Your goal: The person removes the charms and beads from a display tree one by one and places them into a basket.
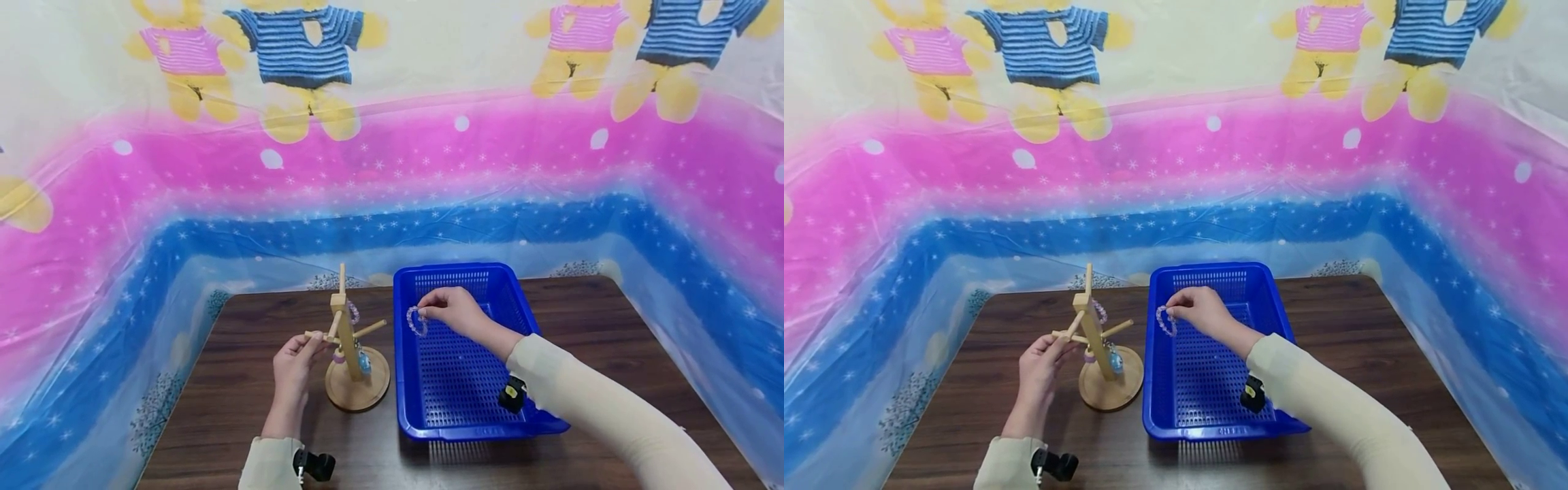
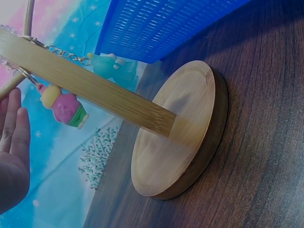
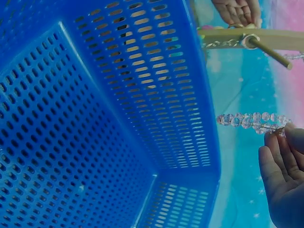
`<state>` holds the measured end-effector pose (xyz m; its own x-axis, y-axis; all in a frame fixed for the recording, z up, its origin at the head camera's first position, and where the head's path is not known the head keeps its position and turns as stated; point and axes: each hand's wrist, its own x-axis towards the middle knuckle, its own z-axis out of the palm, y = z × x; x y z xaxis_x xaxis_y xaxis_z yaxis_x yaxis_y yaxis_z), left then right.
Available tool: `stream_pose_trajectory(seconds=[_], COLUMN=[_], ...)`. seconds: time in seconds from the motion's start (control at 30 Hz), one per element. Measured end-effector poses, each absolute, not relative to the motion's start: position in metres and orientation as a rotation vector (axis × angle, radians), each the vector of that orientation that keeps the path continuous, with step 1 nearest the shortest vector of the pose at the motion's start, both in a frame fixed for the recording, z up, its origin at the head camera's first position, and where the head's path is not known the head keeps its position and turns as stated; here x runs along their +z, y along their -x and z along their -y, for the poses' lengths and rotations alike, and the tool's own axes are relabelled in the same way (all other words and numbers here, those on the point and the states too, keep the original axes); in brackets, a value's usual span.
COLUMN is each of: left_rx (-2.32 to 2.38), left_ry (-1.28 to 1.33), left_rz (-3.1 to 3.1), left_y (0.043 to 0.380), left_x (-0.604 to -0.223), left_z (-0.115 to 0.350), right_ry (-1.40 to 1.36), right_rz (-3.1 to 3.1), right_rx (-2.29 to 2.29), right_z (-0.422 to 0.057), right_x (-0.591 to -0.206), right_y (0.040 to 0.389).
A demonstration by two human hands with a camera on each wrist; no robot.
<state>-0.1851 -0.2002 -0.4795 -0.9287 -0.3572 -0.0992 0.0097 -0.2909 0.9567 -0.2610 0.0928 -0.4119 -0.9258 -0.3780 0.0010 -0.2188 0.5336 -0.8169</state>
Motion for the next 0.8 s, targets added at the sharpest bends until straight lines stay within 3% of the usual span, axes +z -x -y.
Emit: stream_pose_trajectory(seconds=[0.8], left_rx=[-2.326], left_ry=[-0.418], left_rz=[1.674], left_y=[0.184], left_x=[-0.48], left_z=[0.199], right_ry=[0.453], right_rz=[-2.624], right_rx=[-1.272], right_z=[-0.097], right_x=[-0.454], right_y=[0.281])
